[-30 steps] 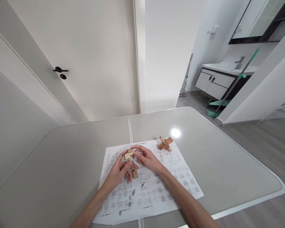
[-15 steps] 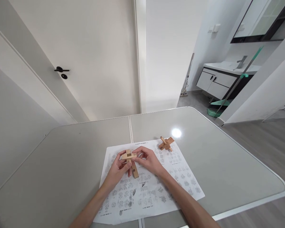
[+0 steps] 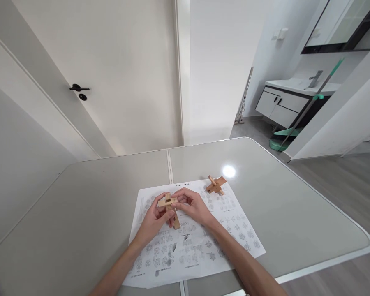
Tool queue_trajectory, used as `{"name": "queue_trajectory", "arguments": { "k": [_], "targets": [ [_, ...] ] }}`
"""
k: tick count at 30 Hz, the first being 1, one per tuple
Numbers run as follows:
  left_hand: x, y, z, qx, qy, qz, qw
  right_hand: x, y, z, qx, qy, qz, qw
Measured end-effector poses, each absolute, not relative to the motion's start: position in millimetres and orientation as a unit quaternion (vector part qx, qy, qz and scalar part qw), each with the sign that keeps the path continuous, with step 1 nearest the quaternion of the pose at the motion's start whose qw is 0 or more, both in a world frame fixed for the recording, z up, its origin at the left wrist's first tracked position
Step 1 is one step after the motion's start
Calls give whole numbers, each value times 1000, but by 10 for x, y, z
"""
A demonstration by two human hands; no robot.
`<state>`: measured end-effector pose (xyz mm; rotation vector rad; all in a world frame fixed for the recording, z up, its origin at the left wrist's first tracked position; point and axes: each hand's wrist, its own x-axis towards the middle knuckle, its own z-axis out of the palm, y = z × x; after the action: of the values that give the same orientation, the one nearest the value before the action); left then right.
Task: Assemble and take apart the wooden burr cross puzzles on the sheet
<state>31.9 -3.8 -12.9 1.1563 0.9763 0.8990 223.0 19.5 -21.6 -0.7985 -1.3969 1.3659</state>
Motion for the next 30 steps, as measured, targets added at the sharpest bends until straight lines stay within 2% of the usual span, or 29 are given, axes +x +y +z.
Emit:
{"name": "queue_trajectory", "arguments": {
  "k": [30],
  "targets": [
    [286,-73,-106,538,418,423,597,2224,183,-262,-325,-628,489,511]
  ]
}}
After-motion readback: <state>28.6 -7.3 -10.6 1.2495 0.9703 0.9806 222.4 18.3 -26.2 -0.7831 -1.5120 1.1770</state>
